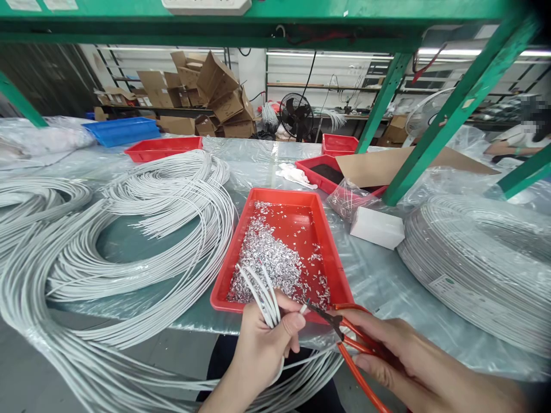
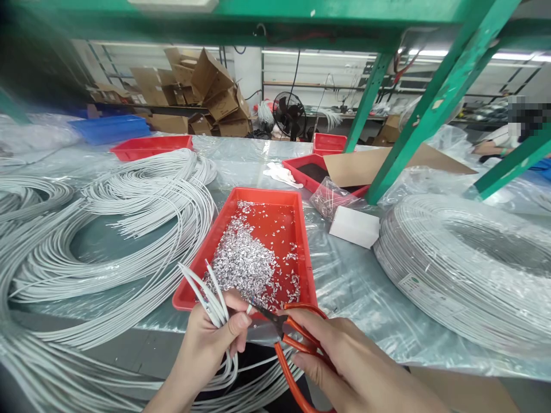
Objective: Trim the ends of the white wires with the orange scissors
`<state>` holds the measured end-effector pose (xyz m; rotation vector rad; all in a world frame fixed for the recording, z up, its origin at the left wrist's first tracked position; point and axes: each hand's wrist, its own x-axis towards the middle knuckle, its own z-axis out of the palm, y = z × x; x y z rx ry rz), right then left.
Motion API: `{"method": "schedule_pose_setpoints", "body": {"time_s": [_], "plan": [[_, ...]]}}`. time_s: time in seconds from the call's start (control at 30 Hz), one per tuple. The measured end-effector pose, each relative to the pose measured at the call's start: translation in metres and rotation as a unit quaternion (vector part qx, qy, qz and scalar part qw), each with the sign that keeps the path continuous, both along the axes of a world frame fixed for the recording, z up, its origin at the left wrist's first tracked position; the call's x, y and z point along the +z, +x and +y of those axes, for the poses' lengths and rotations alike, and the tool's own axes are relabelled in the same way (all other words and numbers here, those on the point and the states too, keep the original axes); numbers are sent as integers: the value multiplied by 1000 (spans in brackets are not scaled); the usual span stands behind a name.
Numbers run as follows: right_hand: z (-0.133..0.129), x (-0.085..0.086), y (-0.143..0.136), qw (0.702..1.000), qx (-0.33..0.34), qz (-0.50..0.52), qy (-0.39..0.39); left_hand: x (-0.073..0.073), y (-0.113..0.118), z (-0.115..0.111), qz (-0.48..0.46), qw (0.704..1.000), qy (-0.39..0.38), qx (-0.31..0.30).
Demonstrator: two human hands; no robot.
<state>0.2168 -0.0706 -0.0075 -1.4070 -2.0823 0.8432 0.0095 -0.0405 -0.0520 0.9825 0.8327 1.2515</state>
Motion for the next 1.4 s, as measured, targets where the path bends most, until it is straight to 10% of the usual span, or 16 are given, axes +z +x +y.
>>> {"method": "schedule_pose_setpoints", "body": {"time_s": [0.3,0.53,0.8,1.2,1.4], "plan": [[6,8,11,999,46,26,6,-2,-5,-1,-164,956,-106,-219],[18,0,-24,950,-64,287,-103,4,2,-2,-96,990,-74,-72],[14,-16,-73,932,-187,305,59,6,10,-6,58,998,12,-1],[14,-12,-69,949,-146,275,43,5,19,-15,193,952,162,172],[10,-11,-74,914,-133,383,-15,7,20,-13,157,970,118,147]]}}
